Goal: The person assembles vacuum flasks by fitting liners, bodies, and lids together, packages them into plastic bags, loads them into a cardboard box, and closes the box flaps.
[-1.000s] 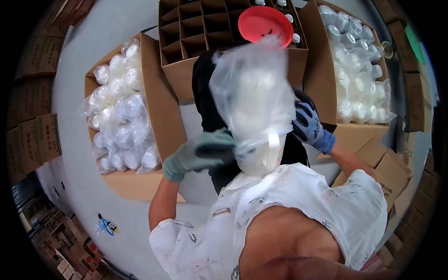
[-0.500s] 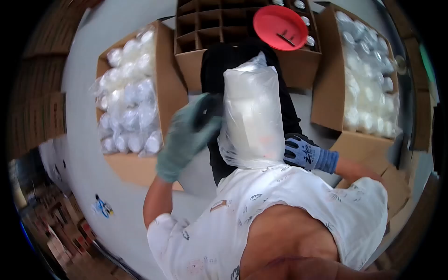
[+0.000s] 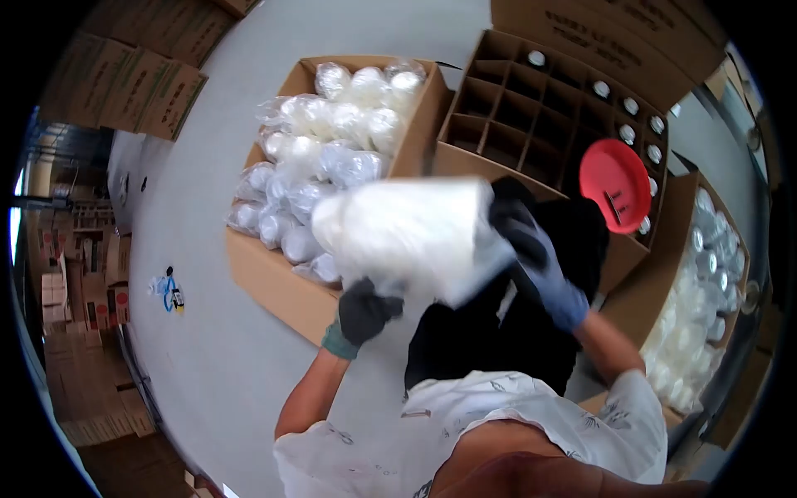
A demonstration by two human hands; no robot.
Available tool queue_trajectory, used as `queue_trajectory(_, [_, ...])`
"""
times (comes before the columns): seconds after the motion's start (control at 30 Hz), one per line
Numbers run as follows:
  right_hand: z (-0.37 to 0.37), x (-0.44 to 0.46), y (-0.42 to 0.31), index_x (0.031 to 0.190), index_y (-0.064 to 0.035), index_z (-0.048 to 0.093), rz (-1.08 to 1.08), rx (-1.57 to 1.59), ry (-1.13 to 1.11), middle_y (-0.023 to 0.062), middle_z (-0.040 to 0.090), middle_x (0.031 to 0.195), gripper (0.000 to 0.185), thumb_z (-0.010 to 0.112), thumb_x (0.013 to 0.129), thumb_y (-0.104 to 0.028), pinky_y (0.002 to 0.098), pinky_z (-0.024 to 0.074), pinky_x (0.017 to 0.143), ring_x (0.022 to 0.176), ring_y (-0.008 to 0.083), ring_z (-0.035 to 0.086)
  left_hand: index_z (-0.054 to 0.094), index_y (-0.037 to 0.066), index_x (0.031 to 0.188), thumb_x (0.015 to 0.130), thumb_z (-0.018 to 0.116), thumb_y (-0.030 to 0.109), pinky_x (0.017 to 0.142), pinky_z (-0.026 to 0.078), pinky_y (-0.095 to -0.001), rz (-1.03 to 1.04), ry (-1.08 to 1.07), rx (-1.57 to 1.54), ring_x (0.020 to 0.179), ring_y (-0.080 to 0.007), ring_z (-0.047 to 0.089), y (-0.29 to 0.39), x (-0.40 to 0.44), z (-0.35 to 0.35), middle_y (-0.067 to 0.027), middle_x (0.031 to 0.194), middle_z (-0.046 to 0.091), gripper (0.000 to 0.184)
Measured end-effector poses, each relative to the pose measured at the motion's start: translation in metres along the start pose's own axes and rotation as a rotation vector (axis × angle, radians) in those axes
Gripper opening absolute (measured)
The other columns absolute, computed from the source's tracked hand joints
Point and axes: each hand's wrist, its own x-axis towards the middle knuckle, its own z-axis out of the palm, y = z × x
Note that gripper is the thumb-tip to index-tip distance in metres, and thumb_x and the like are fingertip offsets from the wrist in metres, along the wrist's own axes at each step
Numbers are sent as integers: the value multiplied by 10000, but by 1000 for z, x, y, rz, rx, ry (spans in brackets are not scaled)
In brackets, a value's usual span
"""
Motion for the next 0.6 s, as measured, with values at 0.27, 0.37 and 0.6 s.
queue_trajectory(0.27, [-35,274,224,1281,-118,529,15,-744,9,189,474,1298,473,609,871,-339,406,390,1009,1188,377,468,475,-68,1253,938,363,260,1026,413,-450,545,340,-115,1098,-349,584,124,259,-217,-243,1202,580,468])
queue_trajectory(0.37, [-82,289,350,1357,-57,422,520,-462,263,252,475,1292,713,656,821,-465,356,381,1018,1224,338,459,338,-73,1353,962,351,302,1005,430,-424,571,609,-228,1043,-359,606,179,361,-285,-260,1201,569,542])
queue_trajectory(0.6, [-95,319,421,1211,-135,465,1055,530,430,42,464,746,716,653,734,-635,319,446,582,620,167,482,257,12,1411,968,354,270,890,521,-447,387,736,435,1063,-406,582,172,513,-440,-300,1207,531,522])
